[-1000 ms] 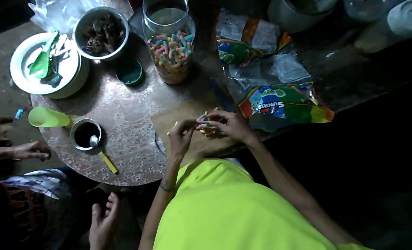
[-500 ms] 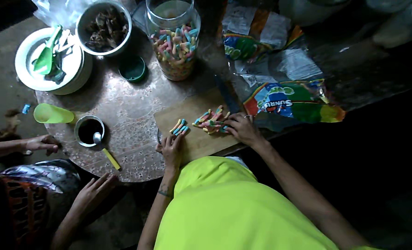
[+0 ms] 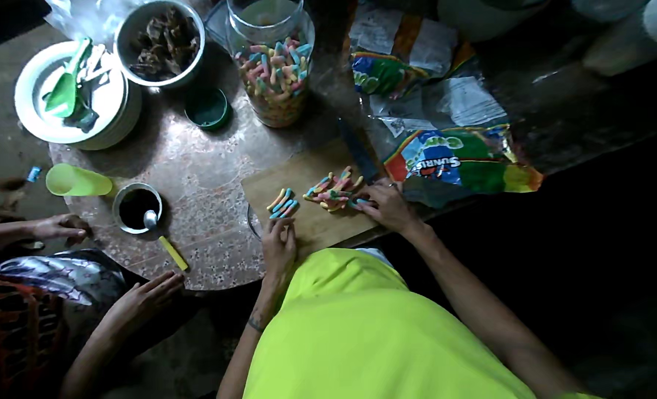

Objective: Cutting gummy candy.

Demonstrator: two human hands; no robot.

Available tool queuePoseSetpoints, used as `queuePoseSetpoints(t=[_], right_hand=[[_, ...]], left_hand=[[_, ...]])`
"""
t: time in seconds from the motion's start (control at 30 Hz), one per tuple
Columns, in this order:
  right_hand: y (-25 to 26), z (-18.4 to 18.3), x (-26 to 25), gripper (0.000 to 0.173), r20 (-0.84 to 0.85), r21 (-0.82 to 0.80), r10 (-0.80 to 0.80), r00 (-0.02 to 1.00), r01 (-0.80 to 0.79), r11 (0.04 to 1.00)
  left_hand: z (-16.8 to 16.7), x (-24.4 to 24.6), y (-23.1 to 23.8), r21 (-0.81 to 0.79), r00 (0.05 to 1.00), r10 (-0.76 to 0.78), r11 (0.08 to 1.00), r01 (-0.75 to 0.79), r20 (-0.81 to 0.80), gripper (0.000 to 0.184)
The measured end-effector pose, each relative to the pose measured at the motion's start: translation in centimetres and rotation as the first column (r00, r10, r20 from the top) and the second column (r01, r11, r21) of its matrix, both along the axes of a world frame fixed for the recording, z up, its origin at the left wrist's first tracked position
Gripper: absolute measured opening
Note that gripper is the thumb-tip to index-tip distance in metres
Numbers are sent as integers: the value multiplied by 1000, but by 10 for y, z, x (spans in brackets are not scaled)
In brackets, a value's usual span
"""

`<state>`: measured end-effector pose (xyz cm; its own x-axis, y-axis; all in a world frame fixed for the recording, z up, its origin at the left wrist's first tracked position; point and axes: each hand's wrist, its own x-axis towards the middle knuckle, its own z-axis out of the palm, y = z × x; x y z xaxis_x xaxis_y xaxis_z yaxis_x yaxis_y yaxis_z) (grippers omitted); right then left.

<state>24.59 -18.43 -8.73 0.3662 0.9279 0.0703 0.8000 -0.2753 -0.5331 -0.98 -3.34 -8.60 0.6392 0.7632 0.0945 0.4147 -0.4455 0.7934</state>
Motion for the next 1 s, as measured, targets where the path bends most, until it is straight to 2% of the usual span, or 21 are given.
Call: queuePoseSetpoints(t=[0.07, 0.17, 0.3, 0.4, 0.47, 0.57, 0.63, 0.7, 0.77, 0.83, 0.9, 1.0], right_hand=[[2, -1, -3, 23, 32, -28, -26, 999, 27, 999], [4, -10, -6, 26, 77, -89, -64, 995, 70, 994], [10, 2, -11, 23, 85, -196, -96, 992, 111, 974], [7, 19, -14, 21, 31, -124, -171, 985, 174, 977], [3, 41, -20, 21, -101, -27, -239, 966, 237, 971], [2, 65, -32, 21, -291, 62, -297, 910, 327, 943], [4, 69, -35, 22, -347, 99, -278, 896, 330, 939], [6, 68, -33, 21, -324, 160, -245, 914, 308, 938], [8, 67, -29, 21, -219, 240, -200, 955, 252, 937], [11, 66, -22, 20, -104, 286, -119, 987, 145, 947], [15, 65, -20, 19, -69, 277, 2, 998, 18, 961], [24, 59, -27, 17, -16, 229, 221, 975, -211, 950]], left_hand=[[12, 10, 0, -130, 987, -160, 979, 156, -23, 21], [25, 29, 2, -343, 917, -383, 880, 327, -108, 28], [35, 60, 0, -617, 773, -618, 666, 419, -142, 36], [29, 83, -6, -686, 724, -685, 565, 458, -81, 41], [38, 94, -12, -682, 777, -629, 569, 460, 0, 42], [46, 100, -23, -634, 912, -339, 658, 406, 232, 32], [48, 101, -23, -568, 932, -162, 754, 329, 324, 27], [49, 96, -16, -501, 933, -126, 815, 291, 336, 31], [50, 87, -8, -371, 934, -210, 875, 312, 289, 27], [51, 79, -1, -208, 906, -346, 894, 397, 242, 19], [52, 74, 5, -135, 857, -496, 848, 513, 139, 17], [52, 70, 14, -166, 691, -722, 682, 712, 0, 21]])
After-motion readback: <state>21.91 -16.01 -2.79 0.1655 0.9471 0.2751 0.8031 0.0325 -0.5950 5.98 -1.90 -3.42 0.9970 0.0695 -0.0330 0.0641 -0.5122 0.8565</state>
